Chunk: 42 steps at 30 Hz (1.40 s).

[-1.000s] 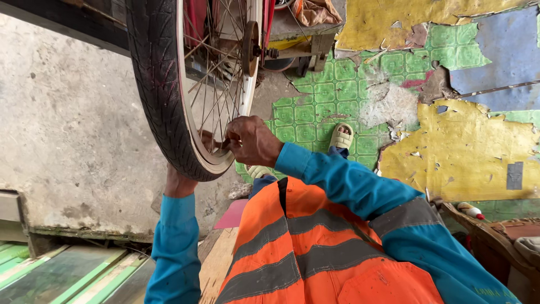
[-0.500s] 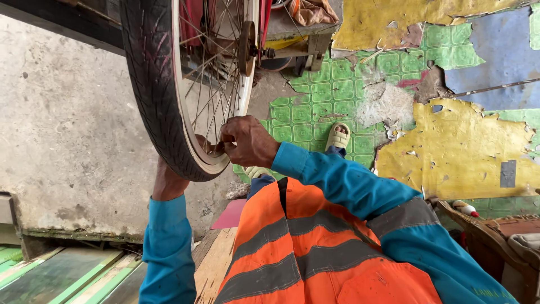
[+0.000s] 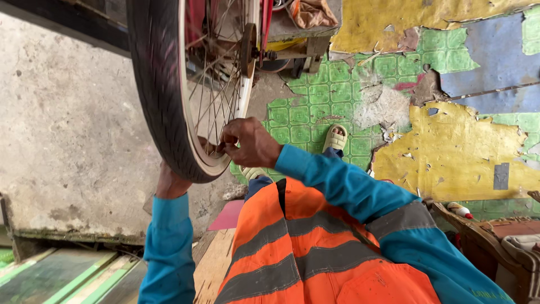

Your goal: The person sits on the floor beside an upside-down bicycle and works on the front wheel, using a small hand tool at the tire rim to pry and work around the tire and rim, steadying the wheel with the other hand.

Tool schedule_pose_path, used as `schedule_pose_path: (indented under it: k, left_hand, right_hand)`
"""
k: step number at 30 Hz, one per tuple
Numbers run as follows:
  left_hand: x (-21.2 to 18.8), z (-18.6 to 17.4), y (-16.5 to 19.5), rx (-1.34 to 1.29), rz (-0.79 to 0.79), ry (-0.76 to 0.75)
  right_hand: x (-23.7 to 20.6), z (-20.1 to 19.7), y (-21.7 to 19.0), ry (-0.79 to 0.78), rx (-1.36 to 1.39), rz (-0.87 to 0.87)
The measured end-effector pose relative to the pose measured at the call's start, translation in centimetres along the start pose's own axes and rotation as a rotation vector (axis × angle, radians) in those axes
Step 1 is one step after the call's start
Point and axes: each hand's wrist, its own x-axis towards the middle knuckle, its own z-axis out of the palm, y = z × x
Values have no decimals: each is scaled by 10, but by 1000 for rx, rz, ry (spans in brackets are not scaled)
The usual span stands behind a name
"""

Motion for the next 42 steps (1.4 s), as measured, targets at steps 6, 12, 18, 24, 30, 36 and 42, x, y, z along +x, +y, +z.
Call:
schedule_pose_path:
  k: [6, 12, 18, 24, 30, 36, 42]
  left_hand:
    - [16, 11, -9, -451, -19, 52]
    - [9, 4, -5, -373, -114, 73]
    - [26, 16, -12, -596, 67, -108]
    - [22, 25, 2, -387, -60, 95]
    - [25, 35, 4, -209, -27, 79]
    - [19, 26, -3, -225, -29, 88]
    - [10, 31, -2, -253, -31, 125]
  right_hand:
    - [4, -9, 5, -62, 133, -2]
    - [0, -1, -2, -6, -48, 4]
    - [2, -10, 5, -44, 63, -38]
    - [-4, 6, 0, 104, -32, -66]
    - [-2, -7, 7, -5, 74, -67]
    - [-8, 7, 4, 103, -59, -17]
    - [-29, -18, 15, 125, 114, -44]
